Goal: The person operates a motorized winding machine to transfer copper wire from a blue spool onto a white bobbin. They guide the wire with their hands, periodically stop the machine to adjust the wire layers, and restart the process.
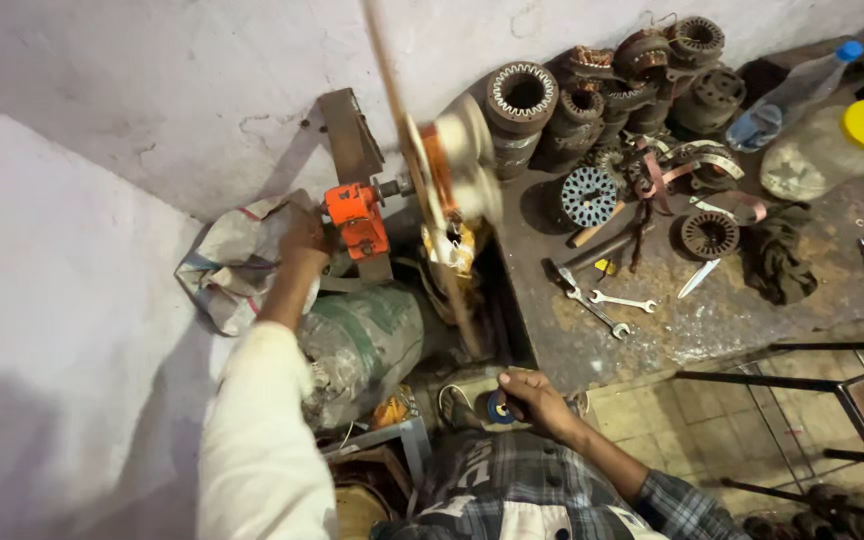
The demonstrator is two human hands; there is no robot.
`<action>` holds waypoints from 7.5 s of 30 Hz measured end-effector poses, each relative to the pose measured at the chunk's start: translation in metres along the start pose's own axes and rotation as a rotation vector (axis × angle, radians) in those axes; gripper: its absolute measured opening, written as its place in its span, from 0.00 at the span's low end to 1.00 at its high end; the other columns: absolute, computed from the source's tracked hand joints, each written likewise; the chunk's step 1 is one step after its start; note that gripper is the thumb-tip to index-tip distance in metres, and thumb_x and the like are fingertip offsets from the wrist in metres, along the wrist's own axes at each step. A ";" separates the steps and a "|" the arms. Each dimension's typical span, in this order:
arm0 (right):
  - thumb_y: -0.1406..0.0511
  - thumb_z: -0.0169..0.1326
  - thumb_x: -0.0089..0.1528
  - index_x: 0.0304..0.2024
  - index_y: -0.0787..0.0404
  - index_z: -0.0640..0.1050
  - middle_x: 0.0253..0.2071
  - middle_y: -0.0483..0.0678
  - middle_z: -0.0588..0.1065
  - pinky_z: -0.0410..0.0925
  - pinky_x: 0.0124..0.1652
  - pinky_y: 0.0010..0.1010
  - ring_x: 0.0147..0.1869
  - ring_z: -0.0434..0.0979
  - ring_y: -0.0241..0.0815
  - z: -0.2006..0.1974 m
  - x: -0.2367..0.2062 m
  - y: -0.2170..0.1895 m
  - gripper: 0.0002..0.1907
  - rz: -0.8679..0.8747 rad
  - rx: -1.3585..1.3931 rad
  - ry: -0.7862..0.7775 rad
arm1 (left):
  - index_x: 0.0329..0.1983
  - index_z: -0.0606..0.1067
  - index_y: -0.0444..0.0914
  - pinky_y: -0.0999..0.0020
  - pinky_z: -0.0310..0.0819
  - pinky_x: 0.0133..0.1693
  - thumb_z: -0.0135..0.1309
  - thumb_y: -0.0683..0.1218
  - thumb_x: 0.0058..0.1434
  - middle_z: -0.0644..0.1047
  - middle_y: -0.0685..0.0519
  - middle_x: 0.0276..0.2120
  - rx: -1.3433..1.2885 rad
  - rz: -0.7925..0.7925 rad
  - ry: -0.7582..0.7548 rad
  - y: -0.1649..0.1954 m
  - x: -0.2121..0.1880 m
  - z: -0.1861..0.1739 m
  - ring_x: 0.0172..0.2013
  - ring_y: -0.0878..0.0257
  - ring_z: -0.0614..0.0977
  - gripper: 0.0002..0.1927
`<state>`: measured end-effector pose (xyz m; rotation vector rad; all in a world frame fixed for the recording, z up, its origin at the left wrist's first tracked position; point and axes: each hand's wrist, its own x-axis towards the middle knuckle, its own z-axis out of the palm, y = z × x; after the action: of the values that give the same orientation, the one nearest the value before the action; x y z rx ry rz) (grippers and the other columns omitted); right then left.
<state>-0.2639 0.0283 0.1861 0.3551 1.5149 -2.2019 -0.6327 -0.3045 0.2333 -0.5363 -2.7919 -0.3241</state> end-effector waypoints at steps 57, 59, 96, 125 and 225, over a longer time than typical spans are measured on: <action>0.54 0.51 0.68 0.24 0.62 0.76 0.13 0.42 0.63 0.49 0.20 0.27 0.17 0.56 0.32 0.001 0.006 0.004 0.24 0.018 0.046 0.000 | 0.62 0.70 0.36 0.45 0.76 0.38 0.58 0.52 0.62 0.80 0.42 0.36 0.083 0.009 -0.004 -0.010 0.031 -0.018 0.38 0.42 0.83 0.28; 0.54 0.51 0.69 0.24 0.62 0.76 0.13 0.41 0.63 0.49 0.20 0.27 0.17 0.56 0.32 0.001 0.006 0.000 0.24 0.026 0.061 -0.011 | 0.45 0.78 0.42 0.49 0.77 0.40 0.52 0.57 0.61 0.81 0.42 0.39 0.228 0.052 -0.247 -0.007 -0.021 -0.003 0.40 0.43 0.83 0.18; 0.55 0.52 0.67 0.22 0.61 0.76 0.14 0.41 0.64 0.50 0.21 0.28 0.17 0.58 0.32 -0.007 0.011 0.014 0.22 0.017 0.079 0.038 | 0.58 0.69 0.40 0.43 0.75 0.36 0.59 0.55 0.59 0.79 0.38 0.42 0.097 -0.069 -0.060 -0.008 0.039 -0.019 0.39 0.38 0.82 0.28; 0.58 0.54 0.68 0.22 0.61 0.74 0.14 0.39 0.60 0.47 0.19 0.29 0.16 0.54 0.32 -0.005 0.012 0.006 0.21 0.064 0.154 -0.017 | 0.39 0.81 0.42 0.50 0.81 0.39 0.52 0.53 0.62 0.83 0.47 0.35 0.258 0.050 -0.654 0.023 -0.063 -0.140 0.36 0.51 0.87 0.13; 0.52 0.43 0.72 0.15 0.60 0.66 0.12 0.43 0.57 0.50 0.21 0.32 0.16 0.52 0.36 0.006 0.047 -0.008 0.32 -0.069 0.286 -0.200 | 0.43 0.76 0.38 0.46 0.75 0.30 0.58 0.54 0.56 0.80 0.42 0.26 -0.005 0.083 -0.108 -0.004 -0.021 -0.005 0.28 0.42 0.82 0.18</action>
<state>-0.3080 0.0148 0.1739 0.1649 1.1260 -2.4321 -0.6146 -0.3163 0.2308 -0.6882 -2.8623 -0.2924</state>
